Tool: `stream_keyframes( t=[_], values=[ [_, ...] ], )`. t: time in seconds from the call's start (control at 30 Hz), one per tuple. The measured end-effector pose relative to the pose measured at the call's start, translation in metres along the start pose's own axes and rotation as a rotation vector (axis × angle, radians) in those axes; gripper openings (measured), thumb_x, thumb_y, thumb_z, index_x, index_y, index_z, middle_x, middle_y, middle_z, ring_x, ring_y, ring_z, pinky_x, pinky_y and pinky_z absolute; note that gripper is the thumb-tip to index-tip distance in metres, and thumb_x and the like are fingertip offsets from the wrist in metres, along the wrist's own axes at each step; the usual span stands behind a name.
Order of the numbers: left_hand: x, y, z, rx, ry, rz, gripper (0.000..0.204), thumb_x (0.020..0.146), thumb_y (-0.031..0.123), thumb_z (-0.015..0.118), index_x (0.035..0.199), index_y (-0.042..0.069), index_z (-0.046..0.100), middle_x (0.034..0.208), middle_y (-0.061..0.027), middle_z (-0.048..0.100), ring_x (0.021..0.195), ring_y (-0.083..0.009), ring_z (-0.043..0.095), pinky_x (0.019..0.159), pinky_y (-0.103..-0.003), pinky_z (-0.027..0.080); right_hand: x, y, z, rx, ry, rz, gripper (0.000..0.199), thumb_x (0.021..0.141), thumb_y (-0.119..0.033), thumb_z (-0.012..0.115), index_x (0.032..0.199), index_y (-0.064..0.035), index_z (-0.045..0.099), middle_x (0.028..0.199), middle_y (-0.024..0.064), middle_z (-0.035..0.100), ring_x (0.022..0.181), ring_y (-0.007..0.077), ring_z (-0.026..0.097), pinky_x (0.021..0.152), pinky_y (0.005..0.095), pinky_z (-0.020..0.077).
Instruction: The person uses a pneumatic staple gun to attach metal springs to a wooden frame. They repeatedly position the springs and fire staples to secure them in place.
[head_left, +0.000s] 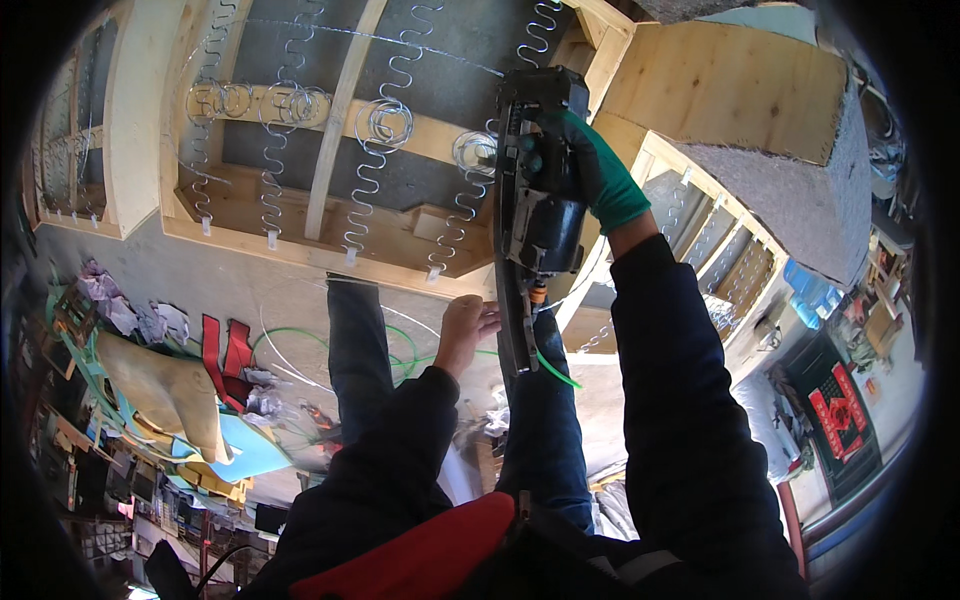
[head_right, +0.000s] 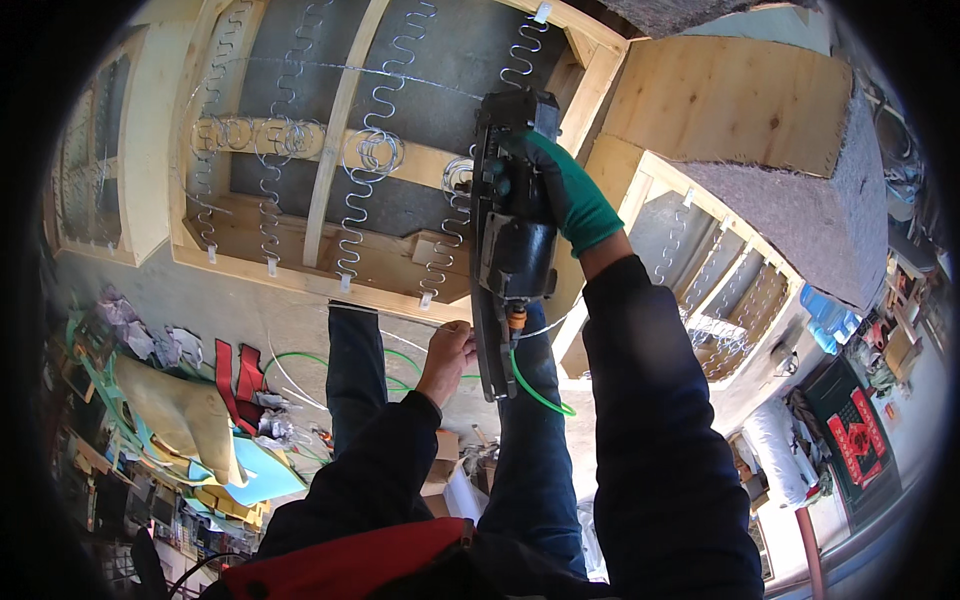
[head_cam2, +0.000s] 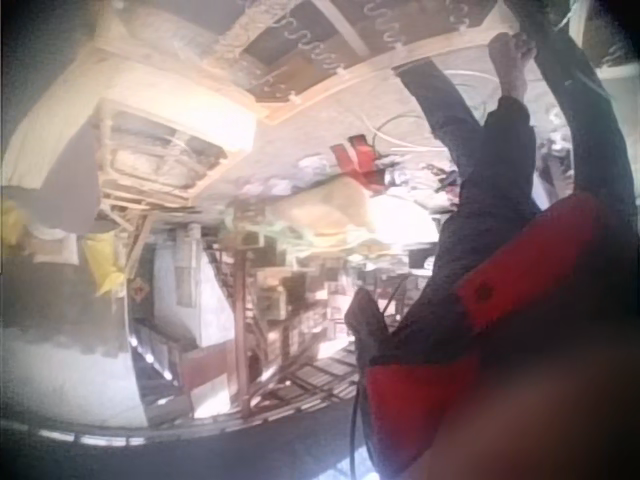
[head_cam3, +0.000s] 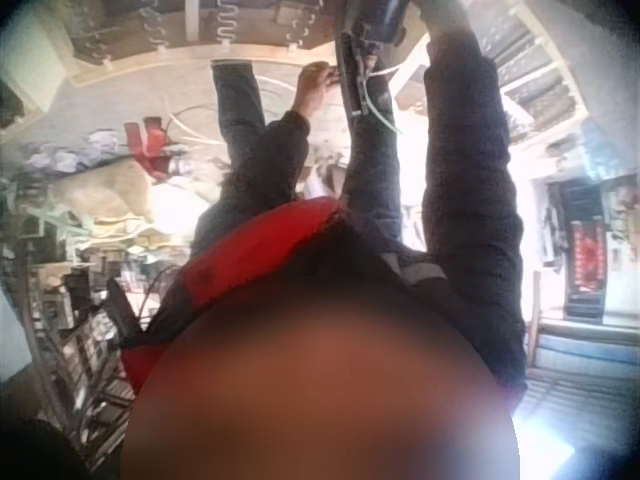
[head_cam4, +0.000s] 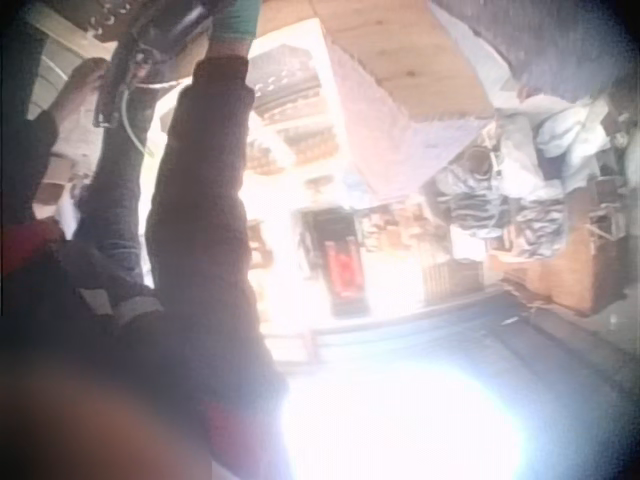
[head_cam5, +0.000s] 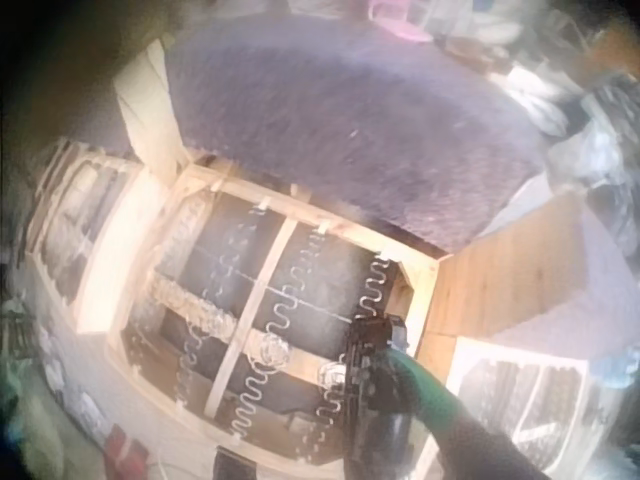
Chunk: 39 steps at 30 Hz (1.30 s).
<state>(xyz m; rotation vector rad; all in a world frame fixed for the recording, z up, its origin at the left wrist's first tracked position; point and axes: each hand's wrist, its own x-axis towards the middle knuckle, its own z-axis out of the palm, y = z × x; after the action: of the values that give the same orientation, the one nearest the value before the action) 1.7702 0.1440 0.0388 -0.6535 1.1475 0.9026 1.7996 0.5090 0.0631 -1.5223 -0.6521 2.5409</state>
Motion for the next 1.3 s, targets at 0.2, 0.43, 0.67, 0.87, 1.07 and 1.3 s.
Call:
stream_keyframes(
  t=[0.2, 0.43, 0.67, 0.87, 1.07, 1.3],
  values=[
    [-0.001, 0.003, -0.002, 0.005, 0.055, 0.027, 0.032, 0.111, 0.027, 0.052, 0.114, -0.004, 0.055, 0.115, -0.0218, 0.069, 0.099, -0.0326, 0.075, 0.092, -0.044, 0.064, 0.031, -0.004, -0.004, 0.046, -0.037, -0.045, 0.038, 0.101, -0.039, 0.069, 0.122, -0.0072, 0.066, 0.100, 0.0065, 0.072, 0.079, 0.0200, 0.069, 0.075, 0.0348, 0.0606],
    [-0.002, 0.008, -0.009, -0.014, 0.090, 0.035, 0.031, 0.111, 0.027, 0.054, 0.109, -0.004, 0.057, 0.112, -0.0217, 0.071, 0.099, -0.0314, 0.076, 0.089, -0.042, 0.065, 0.039, -0.003, -0.017, 0.035, 0.013, -0.069, 0.030, 0.103, -0.034, 0.067, 0.118, -0.0085, 0.065, 0.097, 0.0051, 0.070, 0.081, 0.0192, 0.069, 0.075, 0.0339, 0.0610],
    [-0.007, 0.009, -0.022, -0.016, 0.114, 0.071, 0.030, 0.111, 0.026, 0.054, 0.108, -0.004, 0.057, 0.109, -0.0219, 0.072, 0.098, -0.0341, 0.078, 0.086, -0.042, 0.067, 0.040, -0.004, -0.012, -0.047, 0.049, -0.155, 0.032, 0.105, -0.041, 0.064, 0.119, -0.0118, 0.067, 0.097, 0.0033, 0.070, 0.082, 0.0154, 0.070, 0.076, 0.0334, 0.0628],
    [-0.005, 0.000, -0.055, -0.011, 0.178, 0.038, 0.030, 0.112, 0.022, 0.052, 0.109, -0.008, 0.055, 0.106, -0.0224, 0.072, 0.094, -0.0364, 0.079, 0.081, -0.042, 0.068, 0.043, -0.010, -0.001, -0.044, 0.050, -0.130, 0.031, 0.108, -0.040, 0.058, 0.117, -0.0115, 0.068, 0.097, 0.0047, 0.072, 0.081, 0.0189, 0.072, 0.076, 0.0344, 0.0633],
    [-0.021, -0.020, -0.103, -0.045, 0.225, -0.056, 0.020, 0.108, 0.014, 0.049, 0.097, 0.000, 0.055, 0.094, -0.0144, 0.068, 0.085, -0.0325, 0.078, 0.079, -0.044, 0.068, 0.046, -0.024, -0.003, -0.002, 0.112, -0.100, 0.031, 0.105, -0.034, 0.065, 0.123, -0.0089, 0.068, 0.100, 0.0060, 0.074, 0.080, 0.0173, 0.073, 0.076, 0.0323, 0.0648],
    [-0.038, -0.063, -0.106, -0.170, 0.085, -0.166, 0.012, 0.107, 0.011, 0.049, 0.103, 0.001, 0.054, 0.099, -0.0150, 0.066, 0.087, -0.0324, 0.077, 0.082, -0.046, 0.068, 0.047, -0.009, 0.013, 0.095, 0.097, -0.146, 0.031, 0.109, -0.037, 0.058, 0.120, -0.0091, 0.068, 0.102, 0.0084, 0.075, 0.079, 0.0211, 0.073, 0.076, 0.0371, 0.0652]
  ],
)
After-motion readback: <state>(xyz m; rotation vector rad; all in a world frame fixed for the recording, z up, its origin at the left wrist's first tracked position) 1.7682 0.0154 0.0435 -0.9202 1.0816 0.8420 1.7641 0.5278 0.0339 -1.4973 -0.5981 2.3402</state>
